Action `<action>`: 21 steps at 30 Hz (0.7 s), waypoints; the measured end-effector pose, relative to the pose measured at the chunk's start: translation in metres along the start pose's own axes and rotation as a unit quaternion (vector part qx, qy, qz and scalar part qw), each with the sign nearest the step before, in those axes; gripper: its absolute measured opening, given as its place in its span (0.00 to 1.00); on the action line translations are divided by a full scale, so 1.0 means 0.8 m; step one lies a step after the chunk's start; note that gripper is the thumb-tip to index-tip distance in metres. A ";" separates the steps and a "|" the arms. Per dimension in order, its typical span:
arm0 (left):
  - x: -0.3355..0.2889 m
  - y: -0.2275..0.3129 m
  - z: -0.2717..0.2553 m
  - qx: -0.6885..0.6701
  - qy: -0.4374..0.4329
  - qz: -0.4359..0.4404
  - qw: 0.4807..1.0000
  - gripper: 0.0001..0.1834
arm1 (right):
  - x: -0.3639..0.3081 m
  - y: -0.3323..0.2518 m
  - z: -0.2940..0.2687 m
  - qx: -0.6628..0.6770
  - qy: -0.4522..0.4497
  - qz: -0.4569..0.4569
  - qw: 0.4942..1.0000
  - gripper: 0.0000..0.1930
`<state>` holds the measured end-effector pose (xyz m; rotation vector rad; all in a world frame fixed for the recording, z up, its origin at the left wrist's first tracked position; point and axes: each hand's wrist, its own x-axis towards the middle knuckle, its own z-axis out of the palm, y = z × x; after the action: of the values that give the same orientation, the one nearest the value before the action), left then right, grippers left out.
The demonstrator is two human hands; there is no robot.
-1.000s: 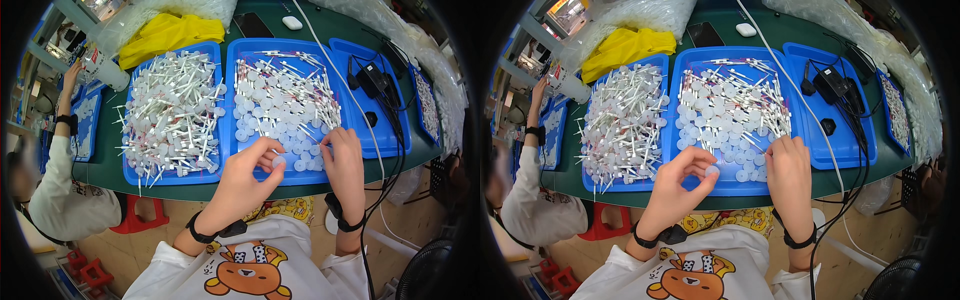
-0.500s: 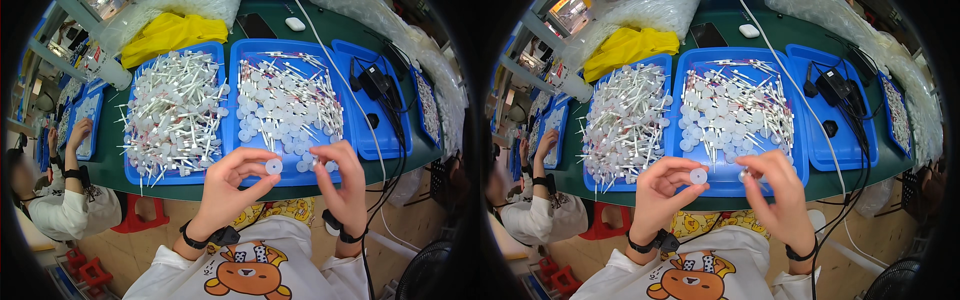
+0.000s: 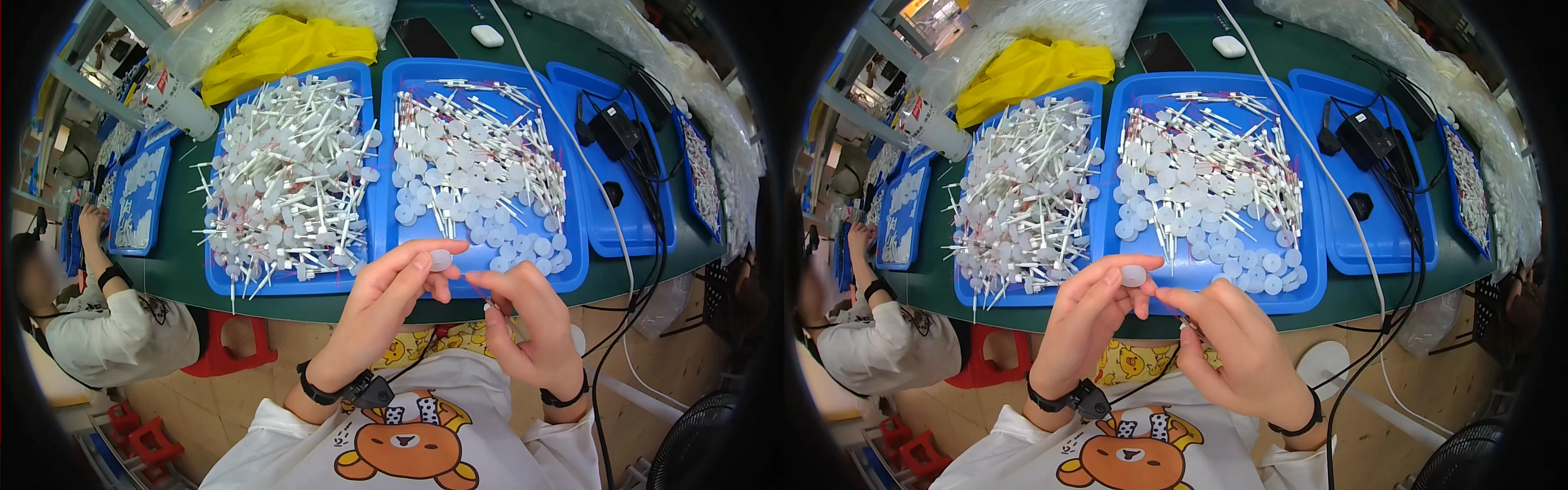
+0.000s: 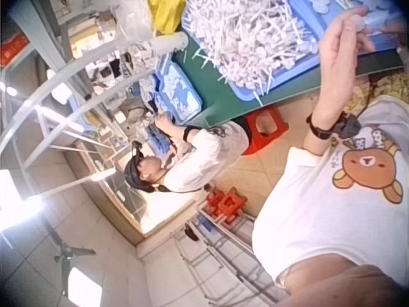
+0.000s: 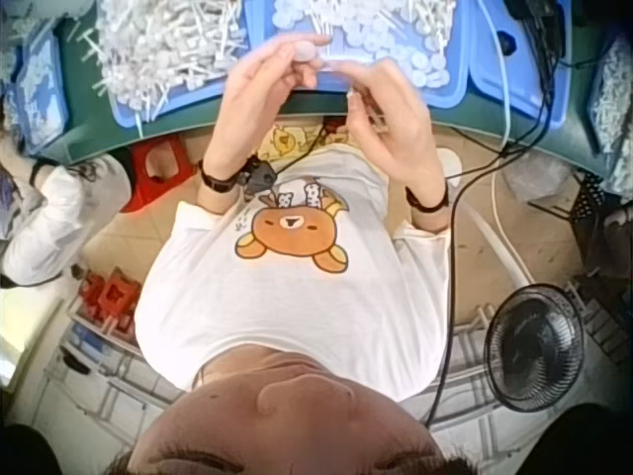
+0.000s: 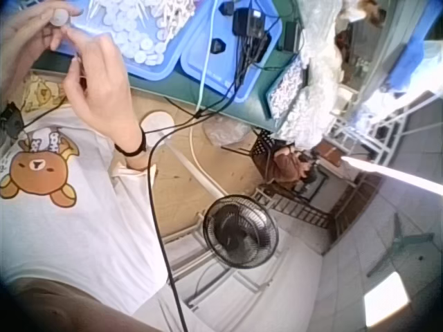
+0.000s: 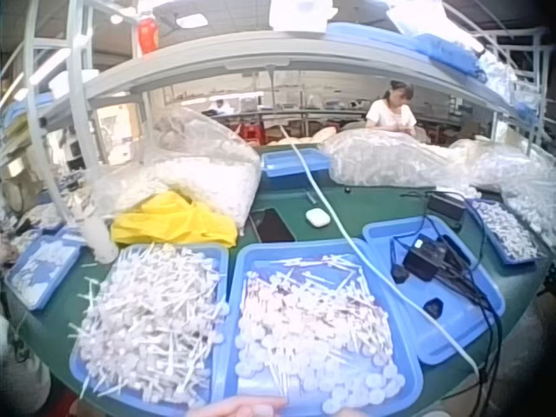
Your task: The person repeatedly picks small white plastic caps and thin white sticks from blue trays and presses them together by hand. The assembled items are placed back into the trays. The person occasionally reaches for a phone on the table but continues the assembly task.
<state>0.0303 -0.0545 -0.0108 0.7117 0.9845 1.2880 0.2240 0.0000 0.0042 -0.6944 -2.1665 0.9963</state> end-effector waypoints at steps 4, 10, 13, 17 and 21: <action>-0.001 0.002 0.004 -0.008 0.012 -0.021 1.000 0.20 | 0.003 -0.002 0.006 -0.003 0.021 -0.021 1.000 0.26; -0.005 -0.003 -0.001 -0.039 -0.043 -0.005 0.998 0.20 | 0.002 0.005 0.009 -0.041 0.014 -0.057 0.997 0.27; -0.006 -0.003 -0.002 -0.029 -0.042 0.003 0.999 0.20 | 0.002 0.005 0.007 -0.055 0.005 -0.064 0.996 0.27; -0.007 -0.004 -0.001 -0.025 -0.038 0.003 0.999 0.19 | 0.001 0.003 0.006 -0.071 0.002 -0.062 0.996 0.28; -0.008 -0.005 0.000 -0.015 -0.034 0.014 0.999 0.18 | -0.001 0.001 0.004 -0.078 -0.004 -0.050 0.996 0.28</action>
<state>0.0320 -0.0619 -0.0135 0.7448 0.9004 1.2924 0.2224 -0.0012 0.0015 -0.6457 -2.2803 0.7869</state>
